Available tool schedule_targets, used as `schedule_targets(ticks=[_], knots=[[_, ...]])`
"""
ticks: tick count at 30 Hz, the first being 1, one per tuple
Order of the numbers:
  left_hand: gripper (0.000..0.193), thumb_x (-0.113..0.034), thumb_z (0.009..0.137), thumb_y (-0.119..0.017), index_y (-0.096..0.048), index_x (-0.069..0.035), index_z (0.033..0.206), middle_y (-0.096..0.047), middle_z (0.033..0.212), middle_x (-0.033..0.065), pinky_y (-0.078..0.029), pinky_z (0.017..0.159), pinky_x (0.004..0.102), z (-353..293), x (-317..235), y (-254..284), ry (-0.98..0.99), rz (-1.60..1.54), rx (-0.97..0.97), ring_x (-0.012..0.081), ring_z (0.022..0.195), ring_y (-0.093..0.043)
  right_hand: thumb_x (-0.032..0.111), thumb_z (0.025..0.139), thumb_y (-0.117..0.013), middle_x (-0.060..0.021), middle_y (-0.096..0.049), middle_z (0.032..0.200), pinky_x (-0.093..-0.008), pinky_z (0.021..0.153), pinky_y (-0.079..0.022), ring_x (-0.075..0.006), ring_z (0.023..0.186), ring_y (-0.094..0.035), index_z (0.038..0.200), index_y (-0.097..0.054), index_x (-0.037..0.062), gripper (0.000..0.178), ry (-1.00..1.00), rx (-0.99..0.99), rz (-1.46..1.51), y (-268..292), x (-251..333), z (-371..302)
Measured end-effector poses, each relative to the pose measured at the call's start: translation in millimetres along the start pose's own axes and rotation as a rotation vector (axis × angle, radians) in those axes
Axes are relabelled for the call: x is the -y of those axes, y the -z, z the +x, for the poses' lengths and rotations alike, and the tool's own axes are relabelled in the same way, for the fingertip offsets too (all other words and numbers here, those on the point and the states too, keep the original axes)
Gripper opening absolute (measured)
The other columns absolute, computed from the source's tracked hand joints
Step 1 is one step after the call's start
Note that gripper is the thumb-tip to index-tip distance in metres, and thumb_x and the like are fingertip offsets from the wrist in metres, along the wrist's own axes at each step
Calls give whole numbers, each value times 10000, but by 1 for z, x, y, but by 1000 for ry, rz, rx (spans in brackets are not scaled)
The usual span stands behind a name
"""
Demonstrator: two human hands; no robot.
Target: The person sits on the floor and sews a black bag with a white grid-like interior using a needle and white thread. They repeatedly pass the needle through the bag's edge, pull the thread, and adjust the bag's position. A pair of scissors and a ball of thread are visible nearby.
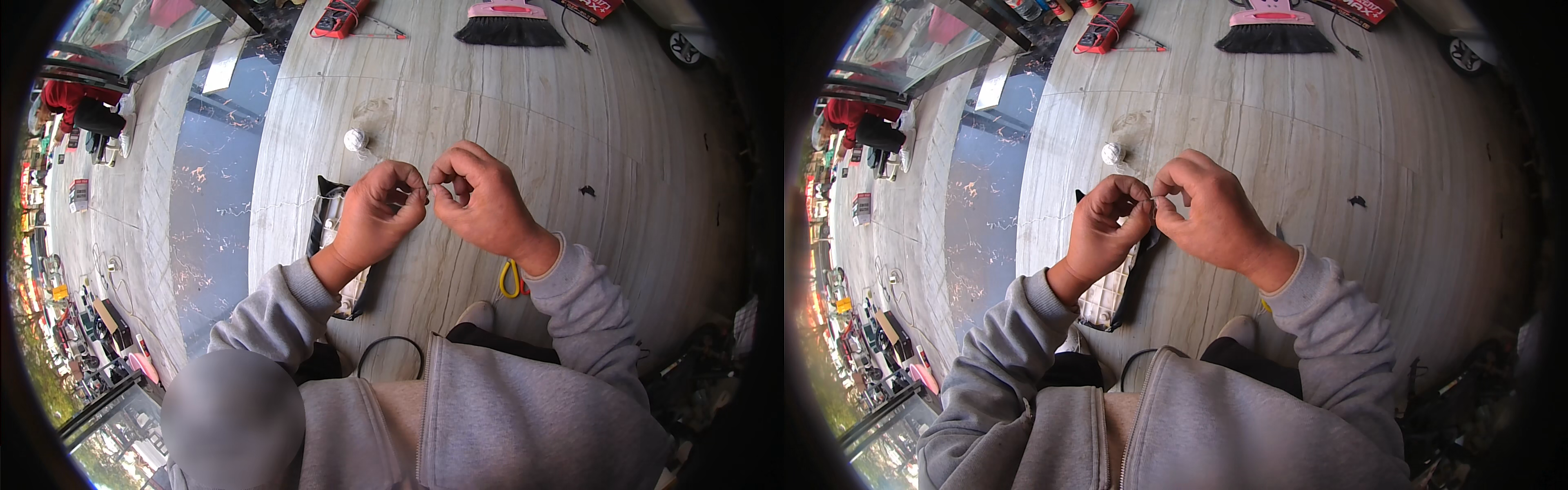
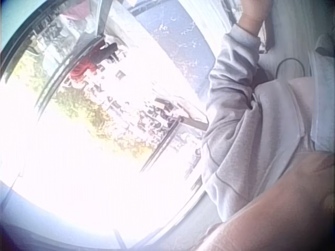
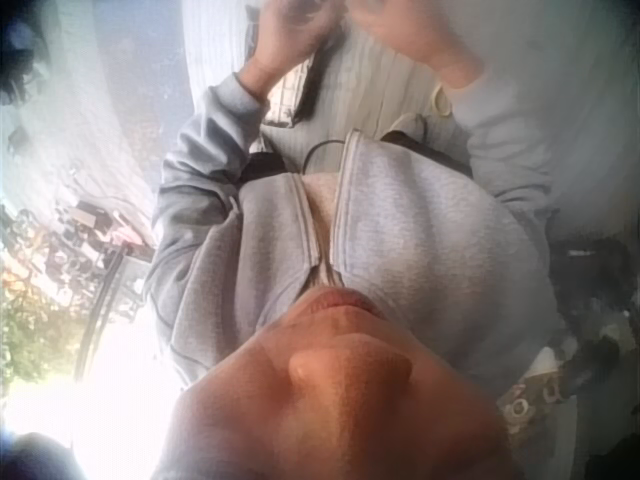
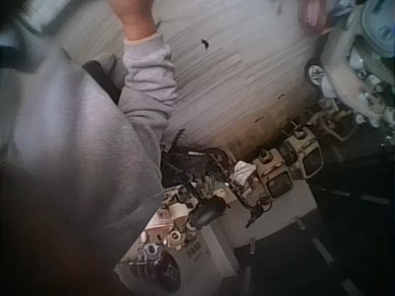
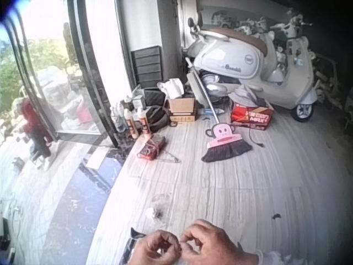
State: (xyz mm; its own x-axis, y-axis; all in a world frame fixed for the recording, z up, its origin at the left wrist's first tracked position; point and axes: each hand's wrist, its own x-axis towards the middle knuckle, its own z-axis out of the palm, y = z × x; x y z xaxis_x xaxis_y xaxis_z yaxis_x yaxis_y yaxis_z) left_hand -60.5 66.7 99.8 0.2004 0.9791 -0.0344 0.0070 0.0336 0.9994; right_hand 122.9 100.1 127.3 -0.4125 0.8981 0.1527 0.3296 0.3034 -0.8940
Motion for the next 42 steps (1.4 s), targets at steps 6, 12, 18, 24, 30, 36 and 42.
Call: schedule_targets(ticks=[6,12,18,24,30,36,42], knots=[[101,23,917,-610,-542,-21,978,-607,909,9,-509,755,230,0,0,0,-5,-35,-15,74,832,-606,-73,765,-600,-15,-530,887,-226,555,-403,-56,658,-454,927,-599,15,185,-61,-71,60,3,-1,-1],[90,13,922,-608,-540,-22,970,-616,896,22,-518,756,240,0,0,-1,11,-50,-13,84,826,-610,-67,775,-600,-9,-536,926,-220,563,-404,-56,666,-450,923,-600,14,169,-98,65,124,3,1,-1],[82,4,912,-605,-544,-12,963,-612,893,27,-539,712,250,3,0,1,149,-292,42,82,815,-597,6,758,-664,-32,-568,862,-278,549,-408,-103,607,-464,840,-576,22,122,-125,37,180,-1,-7,1],[73,-46,940,-586,-531,-15,978,-609,906,38,-562,717,276,5,-2,2,204,-333,65,98,817,-610,5,849,-578,26,-525,865,-218,610,-433,-50,768,-484,897,-553,9,55,-253,210,291,6,-15,-1],[213,-127,937,-657,-583,1,1091,-606,926,32,-563,706,274,5,-7,0,300,-459,-8,101,816,-607,59,870,-584,3,-619,846,-240,687,-471,-57,750,-560,897,-612,1,70,-358,178,489,8,-13,2],[151,-173,887,-725,-695,-37,946,-591,956,11,-509,734,255,8,4,6,234,-160,-23,112,851,-579,81,873,-579,21,-574,799,-227,583,-440,-48,671,-517,899,-600,19,70,-460,206,564,13,-13,2],[49,-65,833,-678,-654,-34,861,-581,972,13,-405,894,295,13,7,14,112,-9,59,115,1003,-519,98,885,-551,19,-505,765,-222,483,-387,-48,573,-419,918,-538,44,64,-633,343,965,14,-22,3]])
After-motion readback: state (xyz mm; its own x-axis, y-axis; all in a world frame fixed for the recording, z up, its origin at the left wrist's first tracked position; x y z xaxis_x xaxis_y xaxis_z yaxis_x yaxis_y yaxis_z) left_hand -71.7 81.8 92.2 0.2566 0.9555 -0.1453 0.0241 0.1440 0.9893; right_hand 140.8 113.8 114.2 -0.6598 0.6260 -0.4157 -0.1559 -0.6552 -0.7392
